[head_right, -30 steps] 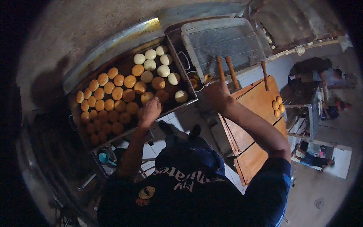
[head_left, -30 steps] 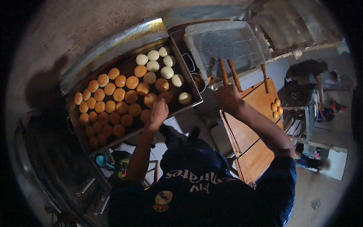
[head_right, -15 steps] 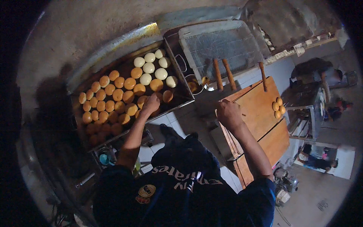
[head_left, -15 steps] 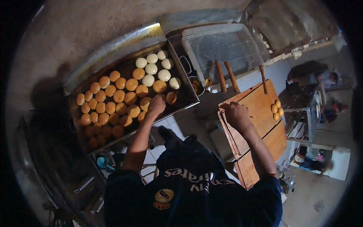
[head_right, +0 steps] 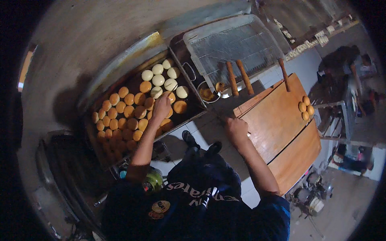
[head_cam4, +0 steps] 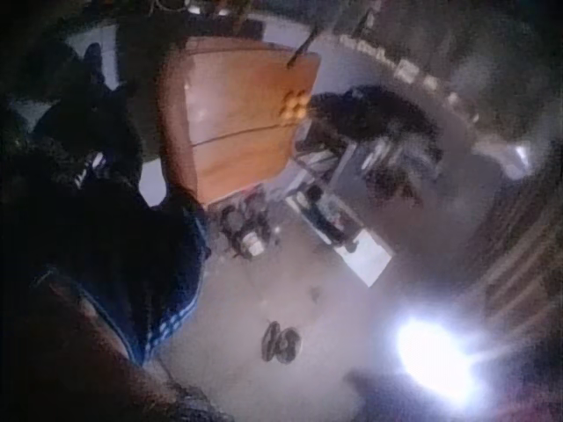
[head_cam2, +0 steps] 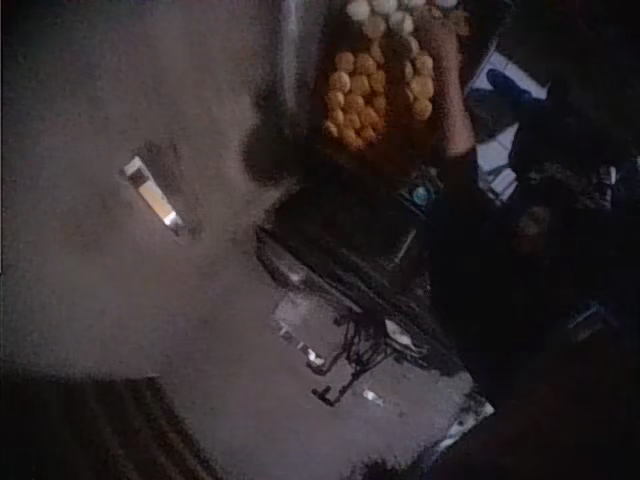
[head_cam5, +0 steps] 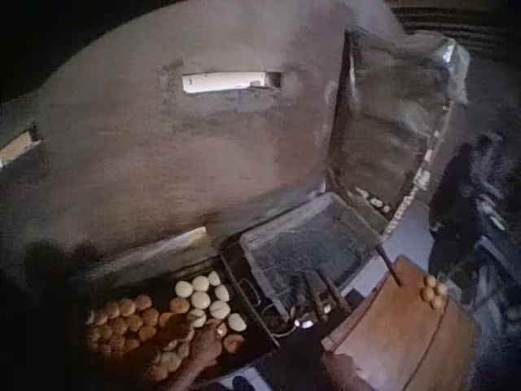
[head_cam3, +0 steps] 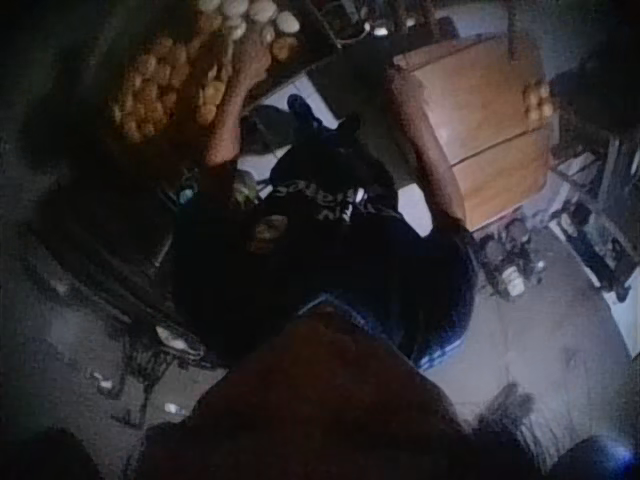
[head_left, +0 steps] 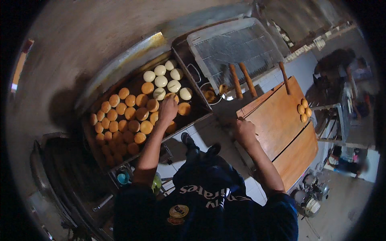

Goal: The person flips round buns on a baking tray using two long wooden sticks to ensure even browning. After flipping, the person uses a wire mesh tool to lift the baked buns from the tray and place them onto a wooden table. The process is repeated for multiple batches.

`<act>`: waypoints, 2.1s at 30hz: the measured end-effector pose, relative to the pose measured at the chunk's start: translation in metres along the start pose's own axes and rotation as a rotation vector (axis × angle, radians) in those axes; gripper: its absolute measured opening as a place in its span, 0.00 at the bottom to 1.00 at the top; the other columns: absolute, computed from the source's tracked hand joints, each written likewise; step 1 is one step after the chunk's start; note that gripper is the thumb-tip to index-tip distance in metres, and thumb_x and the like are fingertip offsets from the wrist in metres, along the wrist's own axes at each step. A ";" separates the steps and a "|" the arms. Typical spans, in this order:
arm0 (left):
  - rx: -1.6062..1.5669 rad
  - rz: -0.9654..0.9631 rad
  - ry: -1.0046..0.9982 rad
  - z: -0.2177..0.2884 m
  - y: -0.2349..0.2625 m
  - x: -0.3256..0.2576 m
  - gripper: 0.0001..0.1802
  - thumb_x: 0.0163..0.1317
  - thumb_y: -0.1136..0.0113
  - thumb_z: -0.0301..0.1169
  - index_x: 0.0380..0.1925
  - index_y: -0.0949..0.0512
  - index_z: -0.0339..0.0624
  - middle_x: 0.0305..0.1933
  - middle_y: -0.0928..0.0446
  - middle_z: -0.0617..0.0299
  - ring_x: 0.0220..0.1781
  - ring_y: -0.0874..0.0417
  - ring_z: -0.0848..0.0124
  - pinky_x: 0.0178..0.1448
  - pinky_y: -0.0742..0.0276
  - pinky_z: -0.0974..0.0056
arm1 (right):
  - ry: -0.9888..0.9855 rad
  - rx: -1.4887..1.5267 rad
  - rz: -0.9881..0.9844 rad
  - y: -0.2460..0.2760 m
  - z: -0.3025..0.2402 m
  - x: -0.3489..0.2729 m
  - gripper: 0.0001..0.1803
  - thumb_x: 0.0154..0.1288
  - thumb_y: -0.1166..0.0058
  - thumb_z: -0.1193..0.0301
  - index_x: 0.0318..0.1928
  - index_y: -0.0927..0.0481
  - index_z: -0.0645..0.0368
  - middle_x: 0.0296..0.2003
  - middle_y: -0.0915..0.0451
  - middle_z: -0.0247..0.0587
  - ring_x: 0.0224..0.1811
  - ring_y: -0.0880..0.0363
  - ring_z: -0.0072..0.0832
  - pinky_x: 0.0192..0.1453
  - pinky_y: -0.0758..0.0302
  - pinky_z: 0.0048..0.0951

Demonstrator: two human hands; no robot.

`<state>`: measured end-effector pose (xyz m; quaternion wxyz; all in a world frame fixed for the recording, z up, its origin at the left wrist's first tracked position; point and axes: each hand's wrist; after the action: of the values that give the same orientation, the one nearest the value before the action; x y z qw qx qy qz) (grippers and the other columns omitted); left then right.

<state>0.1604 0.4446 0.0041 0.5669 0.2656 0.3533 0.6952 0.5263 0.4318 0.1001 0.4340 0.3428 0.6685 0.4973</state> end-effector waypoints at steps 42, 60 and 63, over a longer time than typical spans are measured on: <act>0.111 0.010 0.336 -0.139 0.052 0.103 0.15 0.67 0.47 0.32 0.42 0.22 0.29 0.44 0.19 0.35 0.48 0.17 0.40 0.54 0.22 0.42 | 0.086 0.105 0.069 -0.050 -0.129 0.159 0.24 0.64 0.51 0.70 0.59 0.19 0.35 0.40 0.15 0.45 0.36 0.13 0.49 0.34 0.16 0.48; 0.121 0.086 0.273 -0.151 0.052 -0.004 0.18 0.68 0.48 0.32 0.52 0.22 0.31 0.46 0.18 0.37 0.50 0.18 0.40 0.56 0.23 0.44 | 0.138 0.177 0.039 0.013 -0.118 0.088 0.22 0.64 0.48 0.70 0.57 0.17 0.34 0.38 0.14 0.48 0.33 0.13 0.48 0.35 0.16 0.49; 0.029 0.088 0.378 -0.136 0.075 -0.025 0.17 0.68 0.48 0.32 0.52 0.22 0.34 0.47 0.18 0.38 0.52 0.18 0.41 0.57 0.24 0.44 | 0.085 0.139 -0.032 0.025 -0.120 0.091 0.21 0.64 0.48 0.70 0.56 0.17 0.35 0.39 0.13 0.49 0.33 0.12 0.49 0.36 0.16 0.49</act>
<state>0.0161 0.3866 -0.0185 0.4556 0.1536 0.4517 0.7515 0.3816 0.4756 0.1183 0.3881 0.3400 0.7247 0.4567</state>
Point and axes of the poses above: each hand's wrist, its own x-axis towards the middle knuckle, its own y-axis out of the back of the hand, z = x × y
